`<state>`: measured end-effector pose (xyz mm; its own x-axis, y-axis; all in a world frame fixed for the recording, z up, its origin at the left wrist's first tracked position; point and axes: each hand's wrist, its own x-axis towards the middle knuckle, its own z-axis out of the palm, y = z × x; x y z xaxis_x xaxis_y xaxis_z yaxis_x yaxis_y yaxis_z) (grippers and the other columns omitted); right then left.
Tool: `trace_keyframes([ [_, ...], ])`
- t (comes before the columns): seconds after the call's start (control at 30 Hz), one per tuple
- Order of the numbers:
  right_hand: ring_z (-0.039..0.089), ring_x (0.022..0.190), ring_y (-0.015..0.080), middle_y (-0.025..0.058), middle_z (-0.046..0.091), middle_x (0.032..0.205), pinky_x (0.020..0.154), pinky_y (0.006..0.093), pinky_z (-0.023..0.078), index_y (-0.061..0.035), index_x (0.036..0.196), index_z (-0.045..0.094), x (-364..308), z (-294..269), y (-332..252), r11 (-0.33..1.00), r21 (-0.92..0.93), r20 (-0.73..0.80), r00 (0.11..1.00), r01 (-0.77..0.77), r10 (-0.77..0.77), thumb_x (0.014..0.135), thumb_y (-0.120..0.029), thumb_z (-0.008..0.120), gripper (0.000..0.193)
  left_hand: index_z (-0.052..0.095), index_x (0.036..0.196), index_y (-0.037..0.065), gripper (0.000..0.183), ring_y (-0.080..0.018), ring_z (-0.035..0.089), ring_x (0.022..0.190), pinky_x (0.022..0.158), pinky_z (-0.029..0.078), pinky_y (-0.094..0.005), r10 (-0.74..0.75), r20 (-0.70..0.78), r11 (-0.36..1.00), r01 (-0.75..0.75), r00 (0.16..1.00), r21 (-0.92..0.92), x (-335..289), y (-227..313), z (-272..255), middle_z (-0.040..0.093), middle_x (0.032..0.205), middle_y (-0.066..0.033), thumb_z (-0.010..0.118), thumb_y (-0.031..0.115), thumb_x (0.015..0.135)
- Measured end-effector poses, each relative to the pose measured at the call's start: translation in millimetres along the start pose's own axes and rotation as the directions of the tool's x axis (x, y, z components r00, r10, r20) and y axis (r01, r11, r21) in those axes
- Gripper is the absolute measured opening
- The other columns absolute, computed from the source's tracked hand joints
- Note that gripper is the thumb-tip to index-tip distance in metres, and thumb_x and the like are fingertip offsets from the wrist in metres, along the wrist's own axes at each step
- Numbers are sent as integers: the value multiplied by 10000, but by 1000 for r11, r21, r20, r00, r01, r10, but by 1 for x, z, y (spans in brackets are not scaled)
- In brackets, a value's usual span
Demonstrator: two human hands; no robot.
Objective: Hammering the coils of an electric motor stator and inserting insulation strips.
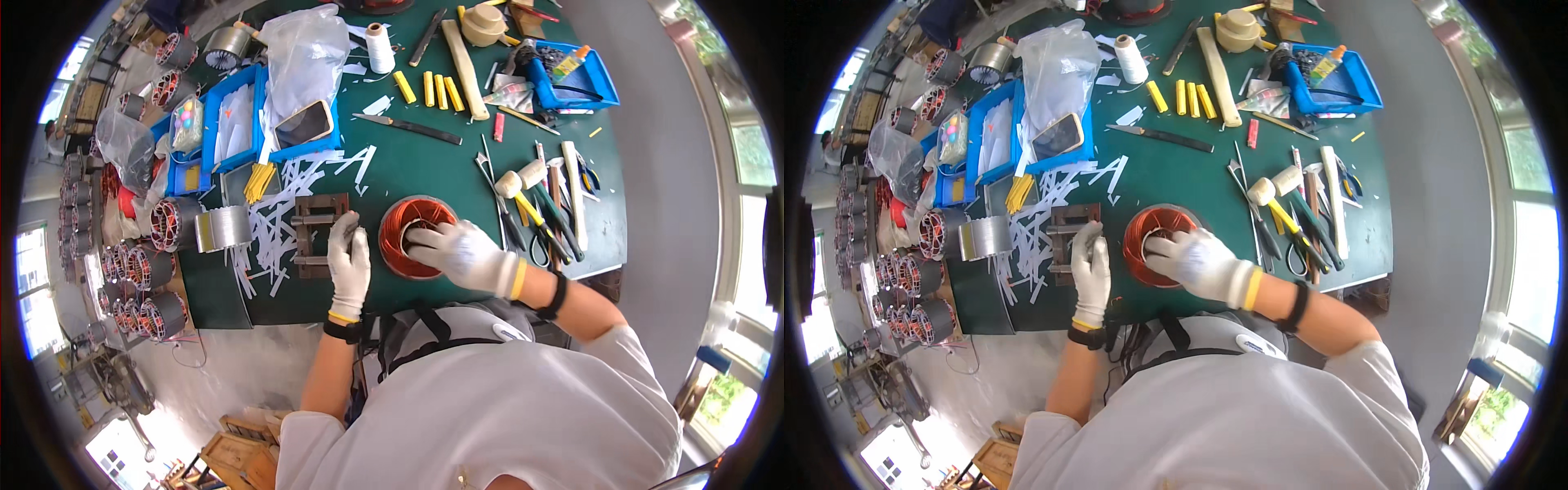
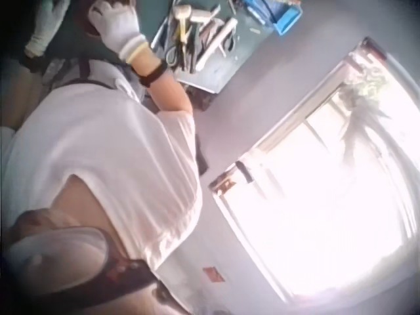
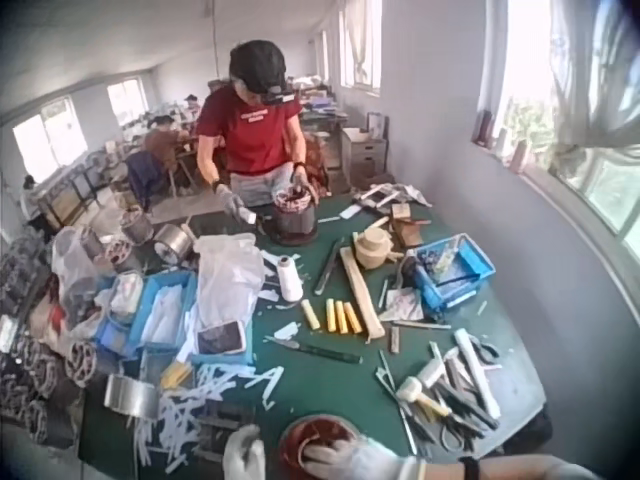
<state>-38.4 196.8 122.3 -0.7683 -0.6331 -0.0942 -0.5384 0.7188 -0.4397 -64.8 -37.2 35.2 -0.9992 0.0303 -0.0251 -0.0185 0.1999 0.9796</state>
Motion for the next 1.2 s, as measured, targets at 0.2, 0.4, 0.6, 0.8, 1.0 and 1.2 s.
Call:
trace_keyframes([
  [0.2, 725, 871, 250, 105, 703, 1014, 706, 407, 592, -131, 1024, 700, 45, 11, -19, 943, -240, 98, 960, -232, 261, 797, -144, 697, 227, 665, 976, 47, 208, -325, 587, 940, 846, 491, -428, 382, 354, 816, -491, 854, 304, -25, 34, -8, 611, 976, -131, 745, 130, 803],
  [0.4, 664, 681, 271, 146, 658, 749, 629, 377, 521, -24, 890, 636, -19, -85, 7, 801, 483, -394, 729, -354, 560, 786, -60, 674, 117, 720, 962, 104, 284, -291, 613, 901, 780, 512, -425, 409, 495, 561, -640, 766, 526, -45, 28, 11, 654, 994, -61, 811, 240, 730],
  [0.6, 678, 784, 263, 148, 685, 871, 722, 346, 530, 10, 968, 640, -92, -10, 22, 692, 650, -649, 244, -313, 720, 803, -32, 688, 177, 671, 885, 112, 134, -255, 658, 789, 687, 534, -407, 508, 435, 569, -669, 744, 478, -56, 19, 9, 681, 950, -39, 740, 146, 775],
  [0.8, 547, 1225, 365, 240, 574, 1294, 1037, 447, 454, -67, 1363, 552, -68, 59, 7, 732, 613, -383, 699, -296, 604, 739, -207, 769, 675, 598, 989, 43, 272, -222, 705, 802, 720, 542, -337, -135, 582, 965, -27, 802, 261, -48, 33, -12, 706, 871, -119, 764, 224, 871],
  [1.0, 623, 1081, 288, 126, 677, 1122, 899, 446, 519, -133, 1084, 737, 8, 40, 18, 889, 201, -524, 721, -411, 453, 873, -214, 665, 237, 646, 918, 36, 177, -56, 549, 758, 670, 460, -242, -221, 853, 975, 128, 472, 182, -33, 70, -35, 598, 845, 22, 778, 127, 843],
  [1.2, 637, 969, 189, 49, 655, 1160, 833, 355, 521, -100, 1310, 588, -106, 32, 83, 421, 906, -300, 637, -43, 710, 1008, -276, 562, 350, 616, 995, 147, 102, -139, 500, 778, 715, 436, -320, -232, 522, 232, 568, 821, -790, -75, -12, -88, 595, 918, -14, 701, 163, 941],
])
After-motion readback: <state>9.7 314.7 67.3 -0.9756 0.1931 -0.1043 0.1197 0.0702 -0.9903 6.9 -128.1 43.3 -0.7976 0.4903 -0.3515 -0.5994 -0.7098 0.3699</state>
